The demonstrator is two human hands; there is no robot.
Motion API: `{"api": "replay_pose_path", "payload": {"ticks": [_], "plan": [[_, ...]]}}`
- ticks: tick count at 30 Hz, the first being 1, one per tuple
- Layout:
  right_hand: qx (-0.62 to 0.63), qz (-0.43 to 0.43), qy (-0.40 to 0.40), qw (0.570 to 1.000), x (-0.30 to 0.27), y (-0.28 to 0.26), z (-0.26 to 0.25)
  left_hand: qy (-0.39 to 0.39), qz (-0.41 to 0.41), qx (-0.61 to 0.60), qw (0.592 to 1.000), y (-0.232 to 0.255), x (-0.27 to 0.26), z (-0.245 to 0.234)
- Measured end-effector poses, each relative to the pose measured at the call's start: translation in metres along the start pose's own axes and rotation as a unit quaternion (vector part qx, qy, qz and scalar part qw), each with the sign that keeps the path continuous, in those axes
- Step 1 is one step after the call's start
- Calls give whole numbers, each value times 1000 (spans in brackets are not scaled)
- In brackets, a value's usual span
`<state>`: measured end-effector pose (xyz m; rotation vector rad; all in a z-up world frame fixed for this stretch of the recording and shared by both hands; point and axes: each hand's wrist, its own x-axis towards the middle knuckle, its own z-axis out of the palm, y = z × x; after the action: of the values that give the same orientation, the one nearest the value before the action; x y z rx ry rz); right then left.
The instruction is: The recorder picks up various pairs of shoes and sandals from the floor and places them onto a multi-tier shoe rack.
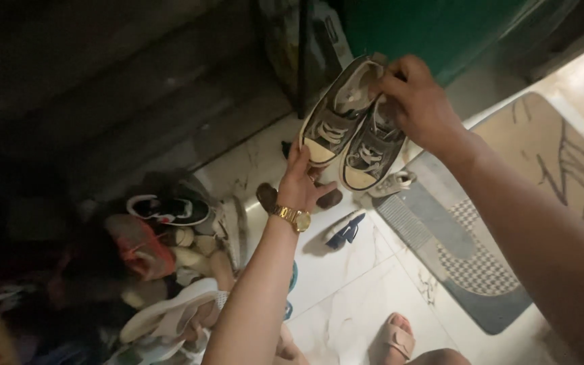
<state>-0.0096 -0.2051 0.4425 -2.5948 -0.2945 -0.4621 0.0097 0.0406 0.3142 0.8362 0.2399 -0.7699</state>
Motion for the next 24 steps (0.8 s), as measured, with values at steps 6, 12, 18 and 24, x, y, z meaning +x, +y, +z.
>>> {"api": "replay_pose_path", "payload": {"ticks": [6,12,18,24], "plan": [[37,-37,-18,998,72,-67,-100,4,13,46,999,87,-57,59],[18,-57,-26,998,154,-128,-178,25,47,89,995,189,-110,113],[-20,-90,-14,996,232,-209,-229,38,112,182,976,306,-172,140],[-14,-123,17,992,286,-268,-247,27,128,204,970,397,-218,141]]}}
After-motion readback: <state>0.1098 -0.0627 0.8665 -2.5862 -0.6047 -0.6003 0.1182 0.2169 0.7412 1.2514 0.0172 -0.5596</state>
